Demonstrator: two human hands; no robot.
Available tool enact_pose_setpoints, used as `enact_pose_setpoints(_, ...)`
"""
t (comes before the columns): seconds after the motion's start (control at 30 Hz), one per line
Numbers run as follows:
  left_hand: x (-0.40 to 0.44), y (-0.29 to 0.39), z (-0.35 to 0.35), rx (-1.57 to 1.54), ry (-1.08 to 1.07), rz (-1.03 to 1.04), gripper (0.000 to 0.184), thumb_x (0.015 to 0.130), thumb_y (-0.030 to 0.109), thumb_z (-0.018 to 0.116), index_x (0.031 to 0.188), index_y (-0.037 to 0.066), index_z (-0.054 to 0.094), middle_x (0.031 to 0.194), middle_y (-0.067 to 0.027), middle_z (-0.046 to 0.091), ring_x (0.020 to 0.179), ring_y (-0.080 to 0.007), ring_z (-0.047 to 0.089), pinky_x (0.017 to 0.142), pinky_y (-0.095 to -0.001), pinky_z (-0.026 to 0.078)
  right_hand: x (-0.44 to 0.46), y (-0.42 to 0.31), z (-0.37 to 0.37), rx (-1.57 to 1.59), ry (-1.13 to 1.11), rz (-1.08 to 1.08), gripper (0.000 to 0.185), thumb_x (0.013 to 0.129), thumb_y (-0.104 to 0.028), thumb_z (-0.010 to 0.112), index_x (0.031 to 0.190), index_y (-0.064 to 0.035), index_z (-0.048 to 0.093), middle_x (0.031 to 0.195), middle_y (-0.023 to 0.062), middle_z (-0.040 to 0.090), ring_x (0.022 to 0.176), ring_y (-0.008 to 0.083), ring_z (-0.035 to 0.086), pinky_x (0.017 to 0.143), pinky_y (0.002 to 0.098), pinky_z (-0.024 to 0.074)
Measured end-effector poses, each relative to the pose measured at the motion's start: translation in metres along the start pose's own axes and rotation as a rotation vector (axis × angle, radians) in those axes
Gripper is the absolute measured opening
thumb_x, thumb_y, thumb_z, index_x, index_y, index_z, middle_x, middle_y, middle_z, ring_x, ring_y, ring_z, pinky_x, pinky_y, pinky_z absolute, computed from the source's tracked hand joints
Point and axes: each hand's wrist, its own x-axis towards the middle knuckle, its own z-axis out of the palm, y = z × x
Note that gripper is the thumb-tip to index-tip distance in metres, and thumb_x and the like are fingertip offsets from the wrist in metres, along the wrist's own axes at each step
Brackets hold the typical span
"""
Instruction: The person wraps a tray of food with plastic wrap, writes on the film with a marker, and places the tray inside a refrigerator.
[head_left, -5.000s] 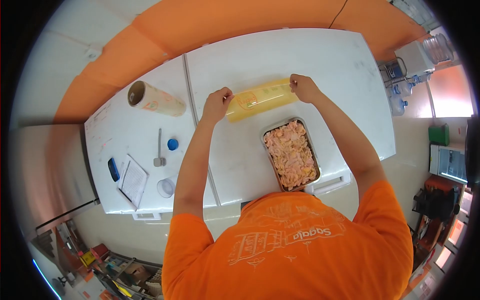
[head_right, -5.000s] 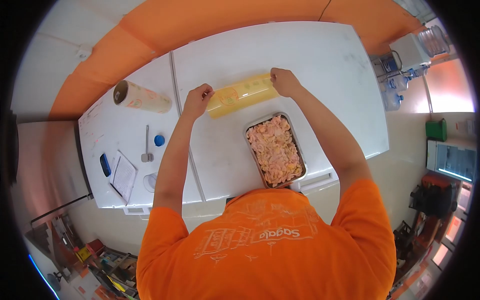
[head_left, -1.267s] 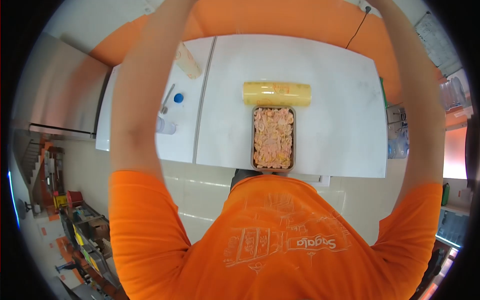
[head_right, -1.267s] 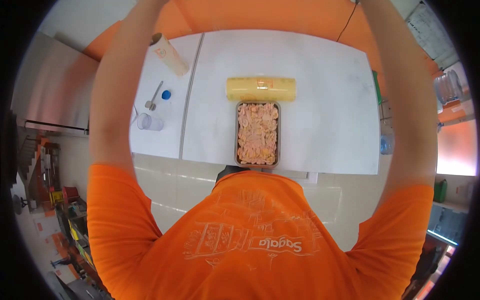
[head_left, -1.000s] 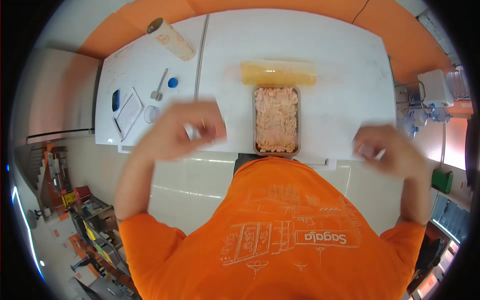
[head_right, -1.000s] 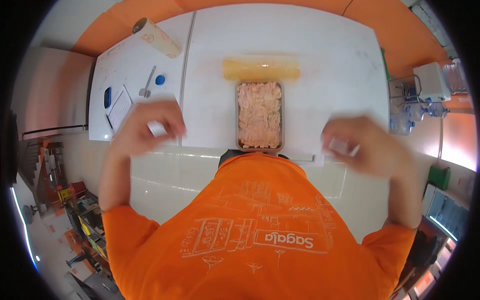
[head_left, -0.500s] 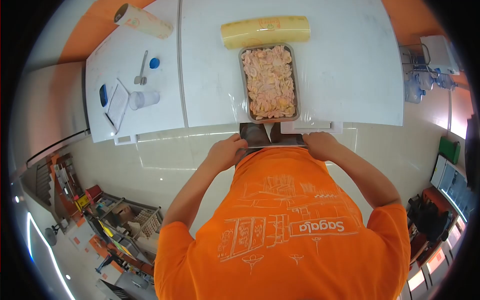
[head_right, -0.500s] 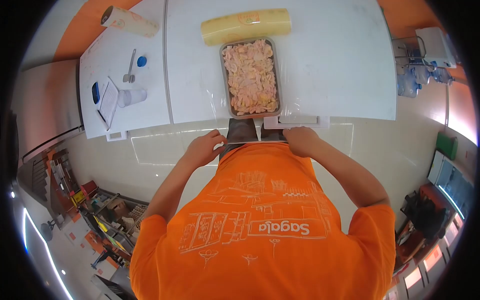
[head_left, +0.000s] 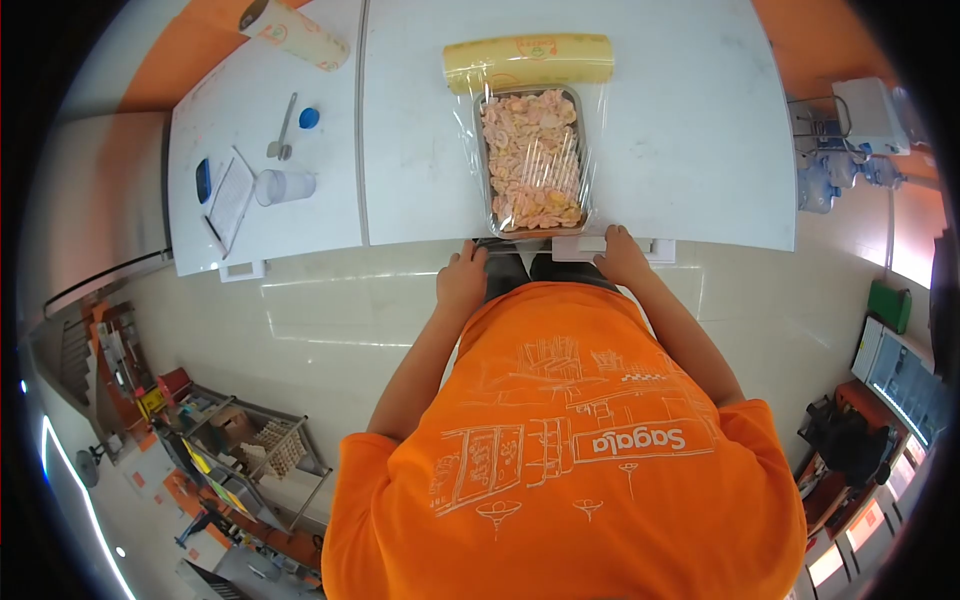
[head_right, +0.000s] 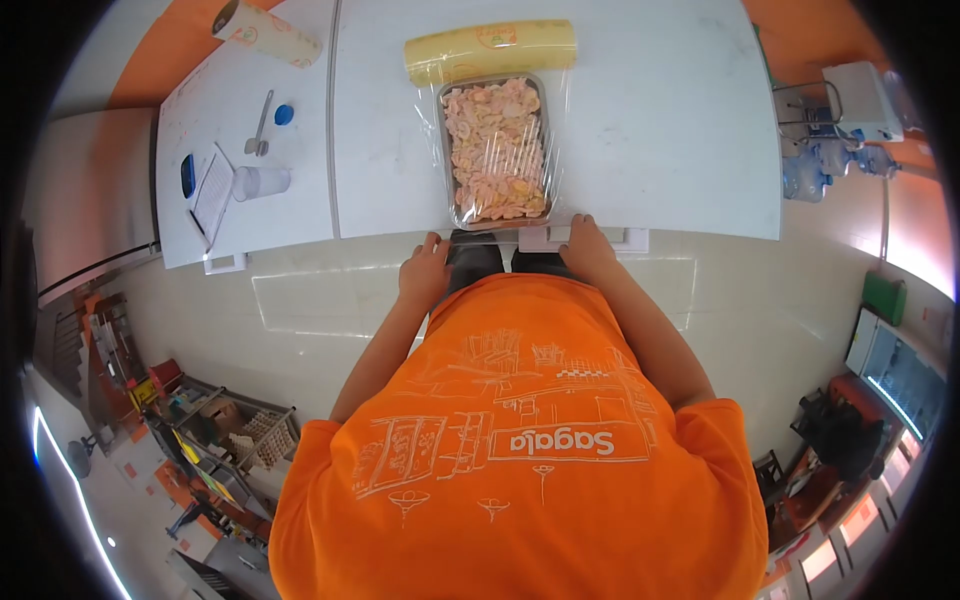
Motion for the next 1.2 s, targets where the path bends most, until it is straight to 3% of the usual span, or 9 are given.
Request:
enact_pose_setpoints(0.27, 0.017, 0.002, -0.002, -0.168, 0.071, -0.084, 0.040, 0.087, 0.017, 0.075, 0.123, 0.006, 0.063, 0.131, -0.0086, 0.053, 0.115, -0.0321, 0.061, 0.085, -0.0462, 0.058, 0.023, 0.003, -0.004, 0.070, 0.349, -0.168, 0.009, 0.082, -0.009, 0.073, 0.086, -0.0020, 0.069, 0.105, 0.0187, 0.065, 0.097, 0.0413, 0.066, 0.084, 0.0477, 0.0552)
enact_pose_setpoints(0.37, 0.025, 0.002, -0.004, -0.224, 0.068, -0.086, 0.034, 0.088, 0.016, 0.074, 0.118, 0.004, 0.066, 0.127, -0.0103, 0.055, 0.113, -0.0340, 0.061, 0.090, -0.0464, 0.055, 0.029, -0.005, -0.018, 0.090, 0.163, 0.072, 0.008, 0.080, -0.012, 0.078, 0.085, -0.0062, 0.076, 0.090, 0.0138, 0.072, 0.087, 0.0339, 0.071, 0.079, 0.0435, 0.0567)
enact_pose_setpoints(0.47, 0.032, -0.004, 0.003, -0.275, 0.076, -0.056, 0.032, 0.088, 0.016, 0.074, 0.114, 0.000, 0.067, 0.123, -0.0132, 0.057, 0.111, -0.0364, 0.061, 0.092, -0.0463, 0.053, 0.039, 0.010, -0.012, 0.155, 0.213, 0.015, 0.014, 0.080, -0.014, 0.079, 0.091, -0.0052, 0.079, 0.081, 0.0131, 0.075, 0.081, 0.0278, 0.074, 0.075, 0.0406, 0.0581)
enact_pose_setpoints(0.57, 0.039, -0.005, 0.017, -0.325, 0.093, -0.032, 0.032, 0.088, 0.014, 0.073, 0.112, -0.006, 0.065, 0.121, -0.0178, 0.057, 0.109, -0.0397, 0.061, 0.094, -0.0470, 0.052, 0.035, 0.005, -0.023, 0.462, 0.078, 0.181, 0.017, 0.082, -0.018, 0.075, 0.088, -0.0030, 0.079, 0.085, 0.0149, 0.076, 0.080, 0.0303, 0.074, 0.076, 0.0391, 0.0581)
enact_pose_setpoints(0.73, 0.042, 0.009, 0.009, -0.362, 0.222, -0.010, 0.032, 0.086, 0.010, 0.071, 0.105, -0.014, 0.060, 0.123, -0.0264, 0.051, 0.110, -0.0449, 0.056, 0.095, -0.0498, 0.050, 0.039, 0.005, -0.008, 0.436, 0.314, 0.049, 0.019, 0.084, -0.017, 0.072, 0.093, -0.0013, 0.079, 0.085, 0.0160, 0.076, 0.079, 0.0283, 0.075, 0.075, 0.0374, 0.0582)
enact_pose_setpoints(0.93, 0.067, -0.006, 0.009, -0.569, 0.321, 0.115, 0.030, 0.086, -0.001, 0.065, 0.113, -0.012, 0.060, 0.123, -0.0224, 0.052, 0.112, -0.0390, 0.059, 0.097, -0.0416, 0.051, 0.055, 0.000, -0.009, 0.522, 0.251, 0.069, 0.022, 0.086, -0.015, 0.069, 0.099, -0.0003, 0.078, 0.089, 0.0177, 0.077, 0.082, 0.0270, 0.075, 0.078, 0.0370, 0.0580)
enact_pose_setpoints(1.07, 0.086, -0.035, 0.029, -1.068, 0.189, -0.026, 0.035, 0.087, -0.003, 0.062, 0.122, -0.004, 0.058, 0.122, -0.0163, 0.057, 0.105, -0.0270, 0.065, 0.091, -0.0346, 0.054, 0.070, 0.008, -0.002, 0.647, 0.167, -0.046, 0.023, 0.091, -0.013, 0.066, 0.105, 0.0021, 0.075, 0.092, 0.0178, 0.076, 0.091, 0.0238, 0.075, 0.081, 0.0357, 0.0577)
enact_pose_setpoints(1.17, 0.096, -0.035, 0.023, -1.379, 0.246, -0.195, 0.034, 0.096, 0.004, 0.061, 0.128, 0.000, 0.053, 0.117, -0.0096, 0.064, 0.104, -0.0199, 0.067, 0.090, -0.0312, 0.056, 0.073, 0.009, -0.017, 1.355, 0.030, 0.128, 0.025, 0.097, -0.016, 0.064, 0.110, 0.0038, 0.071, 0.089, 0.0160, 0.075, 0.095, 0.0210, 0.073, 0.082, 0.0339, 0.0570)
enact_pose_setpoints(1.2, 0.101, -0.032, 0.018, -1.502, 0.208, -0.263, 0.033, 0.097, 0.007, 0.063, 0.128, -0.001, 0.054, 0.115, -0.0091, 0.065, 0.102, -0.0193, 0.067, 0.089, -0.0314, 0.056, 0.071, 0.008, -0.026, 1.302, 0.028, 0.140, 0.025, 0.098, -0.017, 0.064, 0.110, 0.0038, 0.069, 0.087, 0.0146, 0.074, 0.093, 0.0202, 0.073, 0.080, 0.0334, 0.0569)
